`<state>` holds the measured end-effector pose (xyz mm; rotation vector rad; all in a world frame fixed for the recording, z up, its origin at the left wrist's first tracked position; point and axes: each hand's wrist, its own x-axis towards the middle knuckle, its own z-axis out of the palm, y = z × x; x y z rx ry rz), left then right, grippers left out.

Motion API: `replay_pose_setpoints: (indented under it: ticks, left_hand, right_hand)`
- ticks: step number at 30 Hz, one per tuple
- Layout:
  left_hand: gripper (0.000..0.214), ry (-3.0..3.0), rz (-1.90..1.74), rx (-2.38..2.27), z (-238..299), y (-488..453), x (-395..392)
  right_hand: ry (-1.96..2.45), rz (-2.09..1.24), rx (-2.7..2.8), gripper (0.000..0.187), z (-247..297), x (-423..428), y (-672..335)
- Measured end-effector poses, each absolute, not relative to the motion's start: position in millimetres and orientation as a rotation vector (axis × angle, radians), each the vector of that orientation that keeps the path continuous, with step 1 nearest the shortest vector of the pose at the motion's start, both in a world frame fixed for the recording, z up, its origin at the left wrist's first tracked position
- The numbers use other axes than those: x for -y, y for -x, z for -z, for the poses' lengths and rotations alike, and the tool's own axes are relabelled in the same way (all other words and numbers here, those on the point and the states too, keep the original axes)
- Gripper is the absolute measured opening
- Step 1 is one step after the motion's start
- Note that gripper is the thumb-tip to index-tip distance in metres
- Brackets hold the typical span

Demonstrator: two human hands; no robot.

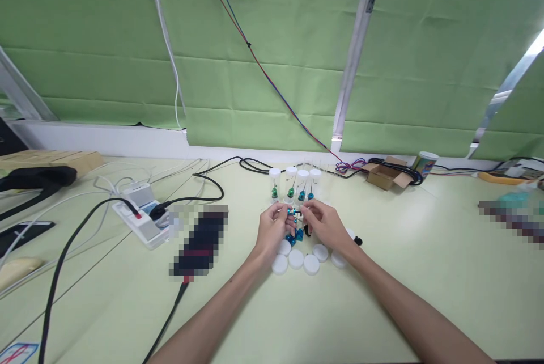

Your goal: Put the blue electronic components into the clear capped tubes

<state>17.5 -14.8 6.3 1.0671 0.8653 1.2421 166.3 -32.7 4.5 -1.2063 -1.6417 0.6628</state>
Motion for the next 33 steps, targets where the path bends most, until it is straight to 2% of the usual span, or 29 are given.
replay_pose_setpoints:
  ticks: [17, 33]
  left_hand:
    - [0.026, -1.098, -1.235, -0.833, -5.2, -17.0, 14.5]
    - [0.031, -1.1, -1.225, -0.831, -7.2, -17.3, 16.2]
  right_hand:
    - [1.181, -0.596, 1.733, 0.021, -4.1, 33.9, -166.4]
    - [1.262, -0.554, 1.763, 0.044, -8.1, 34.7, -165.1]
